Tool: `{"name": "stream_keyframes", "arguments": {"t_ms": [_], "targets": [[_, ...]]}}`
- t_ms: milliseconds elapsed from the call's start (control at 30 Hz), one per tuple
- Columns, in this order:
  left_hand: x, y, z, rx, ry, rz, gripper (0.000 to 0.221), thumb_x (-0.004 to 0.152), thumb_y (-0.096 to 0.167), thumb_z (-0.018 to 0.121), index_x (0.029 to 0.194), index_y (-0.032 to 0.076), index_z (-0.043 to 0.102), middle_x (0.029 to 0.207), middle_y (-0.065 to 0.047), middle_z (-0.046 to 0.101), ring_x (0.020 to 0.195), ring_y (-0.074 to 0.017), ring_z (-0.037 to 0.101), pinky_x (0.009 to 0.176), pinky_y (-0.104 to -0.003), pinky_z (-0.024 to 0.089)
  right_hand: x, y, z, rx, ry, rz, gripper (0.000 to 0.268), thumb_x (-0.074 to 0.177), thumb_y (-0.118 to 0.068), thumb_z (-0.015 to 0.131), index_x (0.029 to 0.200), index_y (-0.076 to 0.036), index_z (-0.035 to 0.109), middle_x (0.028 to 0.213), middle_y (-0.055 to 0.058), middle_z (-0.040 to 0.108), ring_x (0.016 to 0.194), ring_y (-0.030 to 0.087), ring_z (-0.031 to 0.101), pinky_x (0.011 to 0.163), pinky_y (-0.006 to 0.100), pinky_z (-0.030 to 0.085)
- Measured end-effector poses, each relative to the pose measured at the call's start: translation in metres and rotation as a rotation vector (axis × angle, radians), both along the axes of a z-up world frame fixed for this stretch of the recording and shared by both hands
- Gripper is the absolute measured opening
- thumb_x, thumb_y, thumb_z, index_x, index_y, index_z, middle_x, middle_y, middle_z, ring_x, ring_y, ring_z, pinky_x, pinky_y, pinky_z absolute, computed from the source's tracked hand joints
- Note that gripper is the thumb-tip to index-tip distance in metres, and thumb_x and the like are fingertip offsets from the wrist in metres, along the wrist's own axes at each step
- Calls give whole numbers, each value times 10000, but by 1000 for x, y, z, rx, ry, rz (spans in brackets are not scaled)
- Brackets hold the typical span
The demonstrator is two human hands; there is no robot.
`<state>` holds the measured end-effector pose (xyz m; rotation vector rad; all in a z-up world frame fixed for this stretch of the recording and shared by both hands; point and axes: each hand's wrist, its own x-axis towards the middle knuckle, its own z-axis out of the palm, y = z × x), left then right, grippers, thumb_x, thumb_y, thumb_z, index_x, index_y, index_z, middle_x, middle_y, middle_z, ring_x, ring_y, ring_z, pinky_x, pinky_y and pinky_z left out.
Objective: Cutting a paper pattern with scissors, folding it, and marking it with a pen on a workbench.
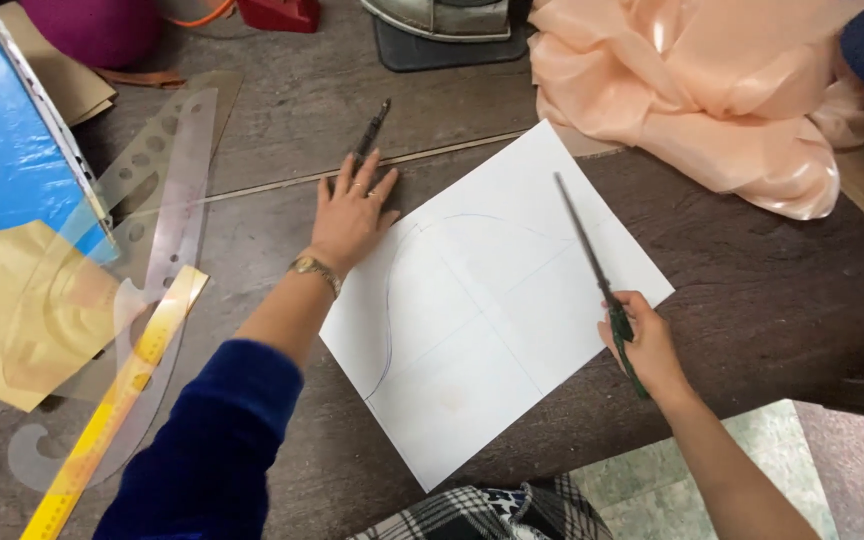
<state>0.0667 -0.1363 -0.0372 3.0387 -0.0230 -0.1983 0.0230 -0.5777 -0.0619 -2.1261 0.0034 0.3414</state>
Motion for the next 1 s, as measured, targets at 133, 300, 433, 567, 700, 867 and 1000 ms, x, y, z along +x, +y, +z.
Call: {"name": "stream_keyframes", "arguments": {"t_ms": [133,300,433,567,700,867,1000], "targets": [[-29,9,-10,-97,-95,198,611,788,453,741,1285,160,540,1203,-62,462,1148,-279,491,873,-443,453,-5,20,23,-3,94,78,282,806,-9,669,1083,-34,619,804,149,686,468,198,615,417,327,505],[-67,12,-26,-236,54,452,660,662,450,859,1128,122,527,1050,-68,619,1026,-264,600,828,-402,447,7,31,23,83,152,191,312,759,69,632,1062,6,586,629,182,647,327,186,541,323,268,431],[-90,11,-12,-442,43,506,448,667,312,871,981,103,629,888,-88,663,882,-300,682,721,-383,535,11,46,35,48,156,239,237,797,53,601,1033,34,584,646,216,649,395,226,594,374,300,486],[-116,29,-19,-554,-117,488,250,795,257,799,935,91,676,882,-125,665,883,-355,686,723,-432,554,8,42,26,102,162,249,276,806,29,629,1075,46,571,784,224,657,533,229,614,415,309,522],[-137,46,-6,-603,-310,596,173,889,205,747,941,71,652,918,-121,688,941,-337,680,784,-428,530,19,44,29,-29,59,379,275,813,-16,703,1067,12,602,902,197,688,769,256,695,647,386,560],[-135,53,-22,-546,-412,583,203,907,182,735,954,34,604,875,-155,667,888,-358,670,759,-441,531,10,48,51,-214,183,622,316,823,-210,715,1045,-9,613,733,174,672,629,232,665,572,385,515],[-135,51,-29,-397,-392,593,228,904,237,741,957,59,610,886,-126,658,887,-321,673,742,-414,541,1,36,58,-364,451,790,397,853,-357,636,1077,-31,671,699,177,720,587,240,655,584,380,521]]}}
